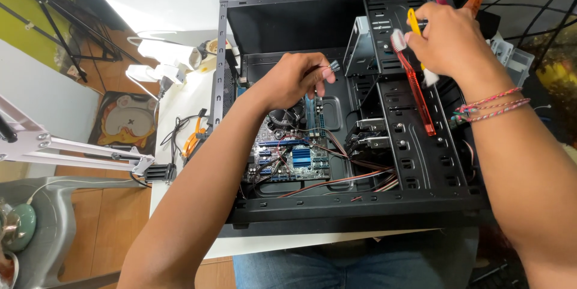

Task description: Repairing a computer by cleaning and reconnecting internal cables.

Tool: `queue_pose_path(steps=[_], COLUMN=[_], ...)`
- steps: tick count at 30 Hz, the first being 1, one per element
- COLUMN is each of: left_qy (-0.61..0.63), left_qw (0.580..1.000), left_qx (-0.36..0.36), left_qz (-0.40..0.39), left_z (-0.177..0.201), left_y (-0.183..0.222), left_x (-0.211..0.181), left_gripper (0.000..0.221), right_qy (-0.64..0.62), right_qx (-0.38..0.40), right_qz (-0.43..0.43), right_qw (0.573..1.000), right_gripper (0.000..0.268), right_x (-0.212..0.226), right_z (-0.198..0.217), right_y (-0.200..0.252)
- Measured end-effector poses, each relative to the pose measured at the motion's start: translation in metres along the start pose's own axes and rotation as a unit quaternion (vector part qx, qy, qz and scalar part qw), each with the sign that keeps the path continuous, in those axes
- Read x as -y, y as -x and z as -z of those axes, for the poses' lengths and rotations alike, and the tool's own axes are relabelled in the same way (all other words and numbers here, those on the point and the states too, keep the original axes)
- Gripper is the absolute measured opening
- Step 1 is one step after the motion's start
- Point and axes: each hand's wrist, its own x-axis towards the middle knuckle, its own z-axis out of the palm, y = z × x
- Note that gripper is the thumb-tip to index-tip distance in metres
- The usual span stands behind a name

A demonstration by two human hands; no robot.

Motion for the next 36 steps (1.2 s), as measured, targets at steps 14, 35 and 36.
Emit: queue_pose_path(steps=[14,35,36], left_qy=[-0.019,-0.146,-0.156], left_qw=[0.999,0.988,0.987], left_qx=[-0.019,-0.033,-0.022], left_qz=[-0.032,-0.046,-0.029], left_z=[0.000,0.022,0.022], left_y=[-0.001,0.031,0.033], left_x=[0.005,-0.024,-0.024], left_gripper=[0.021,0.015,0.016], right_qy=[-0.153,-0.179,-0.174], right_qx=[-0.054,0.080,0.079], right_qz=[0.182,0.243,0.240], right_qw=[0.970,0.950,0.952], right_gripper=[0.012,0.018,0.018], right_x=[0.080,0.143,0.144], right_z=[0.039,0.016,0.014], right_y=[0.015,0.038,0.039])
